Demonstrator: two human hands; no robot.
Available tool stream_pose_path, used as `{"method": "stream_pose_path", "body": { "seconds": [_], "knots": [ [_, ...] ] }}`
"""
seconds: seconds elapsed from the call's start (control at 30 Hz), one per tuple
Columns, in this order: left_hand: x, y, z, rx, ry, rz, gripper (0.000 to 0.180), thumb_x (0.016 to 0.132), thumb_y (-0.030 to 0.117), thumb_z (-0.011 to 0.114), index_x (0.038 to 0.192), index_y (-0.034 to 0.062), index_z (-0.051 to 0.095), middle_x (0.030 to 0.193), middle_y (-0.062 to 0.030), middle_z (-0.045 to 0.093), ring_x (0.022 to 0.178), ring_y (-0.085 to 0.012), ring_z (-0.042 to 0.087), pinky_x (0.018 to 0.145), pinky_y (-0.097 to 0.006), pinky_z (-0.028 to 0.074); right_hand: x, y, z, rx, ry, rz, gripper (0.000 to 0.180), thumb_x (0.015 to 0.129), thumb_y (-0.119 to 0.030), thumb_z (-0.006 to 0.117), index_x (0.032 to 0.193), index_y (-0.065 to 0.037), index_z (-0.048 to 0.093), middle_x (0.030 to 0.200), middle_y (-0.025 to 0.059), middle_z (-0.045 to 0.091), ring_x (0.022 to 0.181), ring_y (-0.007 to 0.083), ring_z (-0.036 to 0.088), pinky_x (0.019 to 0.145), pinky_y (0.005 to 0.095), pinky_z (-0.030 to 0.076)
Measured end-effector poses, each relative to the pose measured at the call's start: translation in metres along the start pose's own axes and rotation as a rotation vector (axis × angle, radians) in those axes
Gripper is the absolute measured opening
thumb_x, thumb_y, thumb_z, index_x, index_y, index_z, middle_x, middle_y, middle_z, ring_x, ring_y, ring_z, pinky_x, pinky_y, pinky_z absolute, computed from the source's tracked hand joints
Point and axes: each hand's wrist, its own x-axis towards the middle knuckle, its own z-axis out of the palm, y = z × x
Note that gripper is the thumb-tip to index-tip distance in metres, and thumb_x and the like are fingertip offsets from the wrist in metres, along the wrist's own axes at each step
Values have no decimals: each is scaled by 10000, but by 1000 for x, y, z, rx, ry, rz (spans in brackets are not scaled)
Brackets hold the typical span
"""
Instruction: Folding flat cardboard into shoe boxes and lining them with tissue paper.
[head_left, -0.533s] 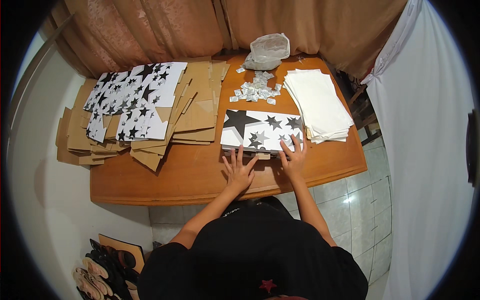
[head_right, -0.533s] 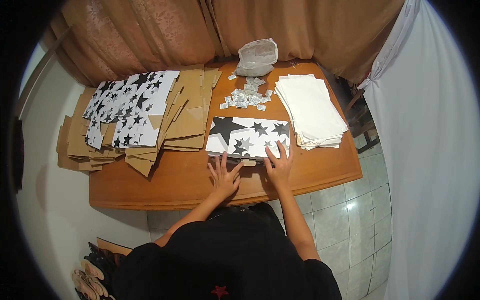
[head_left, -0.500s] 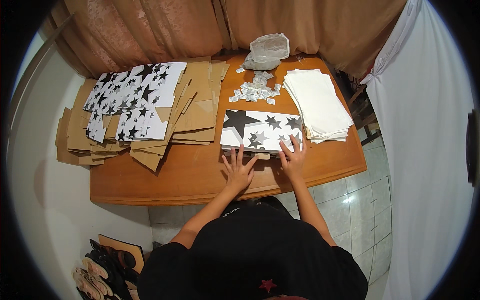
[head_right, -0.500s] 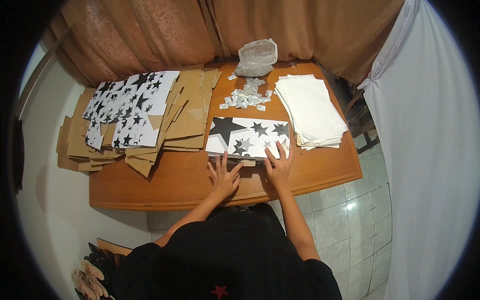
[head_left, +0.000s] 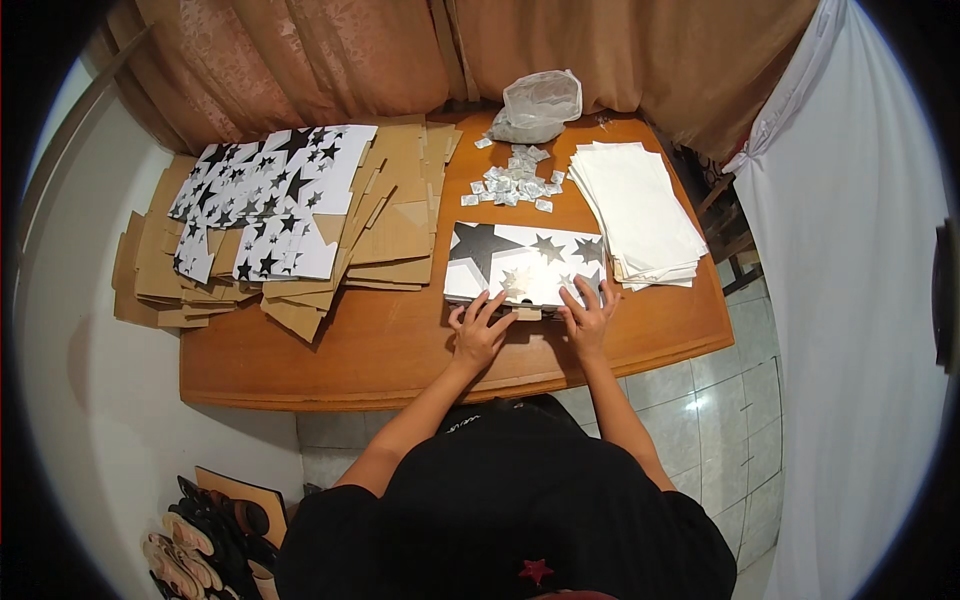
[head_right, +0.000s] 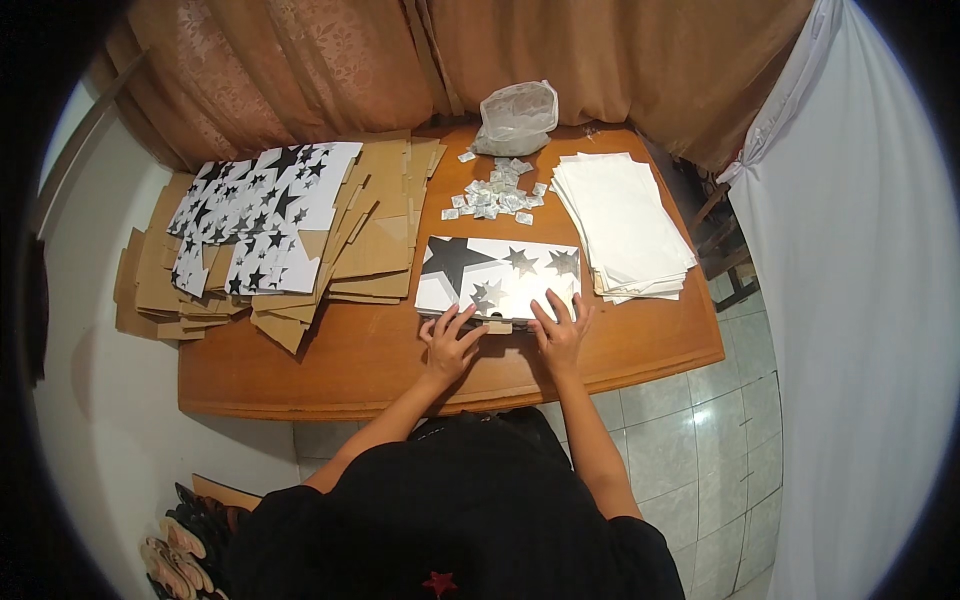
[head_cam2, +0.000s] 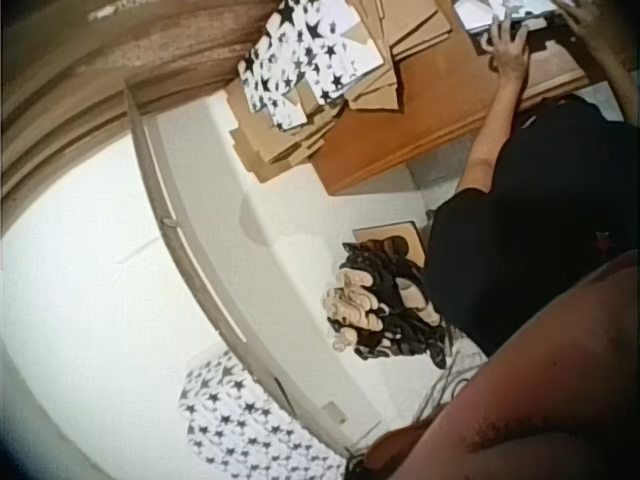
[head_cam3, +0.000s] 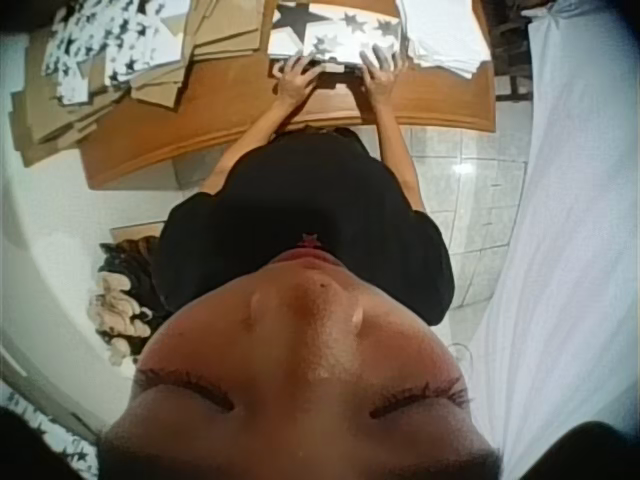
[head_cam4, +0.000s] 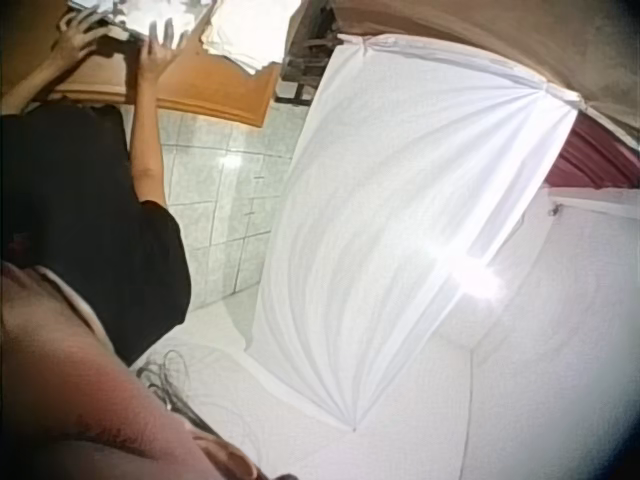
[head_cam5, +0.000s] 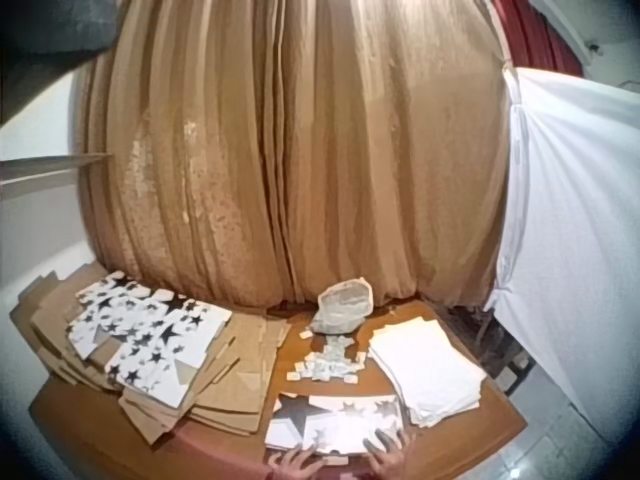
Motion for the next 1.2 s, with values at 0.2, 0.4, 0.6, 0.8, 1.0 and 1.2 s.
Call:
{"method": "stream_pose_path", "body": {
  "seconds": [0.2,0.4,0.6,0.8,1.0,1.2],
  "knots": [
    [7,-10,16,27,137,45,232,684,176,667,891,280,664,1148,93,577,1066,-161,461,875,-430,229,-4,-12,1,-129,67,33,189,780,-302,645,960,-265,692,1139,-54,577,1217,267,350,1012,585,55],
    [13,-16,20,36,178,52,164,714,192,653,861,260,633,1045,109,607,996,-146,492,860,-436,226,2,-42,-4,107,15,-68,127,715,-217,693,841,-212,678,1016,-30,601,1118,230,478,1023,541,38],
    [20,-5,8,-35,127,-15,170,738,203,663,900,199,612,1020,60,606,1032,-168,515,923,-482,190,5,-44,11,85,59,-187,151,683,-183,717,819,-221,664,956,-30,605,977,180,578,1027,535,43],
    [22,-3,8,-196,117,-52,203,737,176,645,929,145,589,1016,-14,604,1121,-199,513,1003,-515,118,12,-44,12,50,90,-249,92,713,-209,686,795,-228,648,923,-45,584,947,151,580,1026,553,56],
    [23,1,9,-187,134,-66,190,744,166,636,924,134,584,1021,-22,602,1115,-206,513,1007,-504,125,14,-36,16,15,77,-332,152,680,-200,714,815,-245,660,893,-47,588,915,146,590,1025,549,97],
    [20,0,11,-191,124,-103,205,739,167,635,933,124,586,1033,-35,593,1117,-213,510,1019,-502,114,14,-30,15,54,41,-424,112,701,-215,678,808,-211,646,886,-37,592,930,152,580,1020,565,112]
  ]
}}
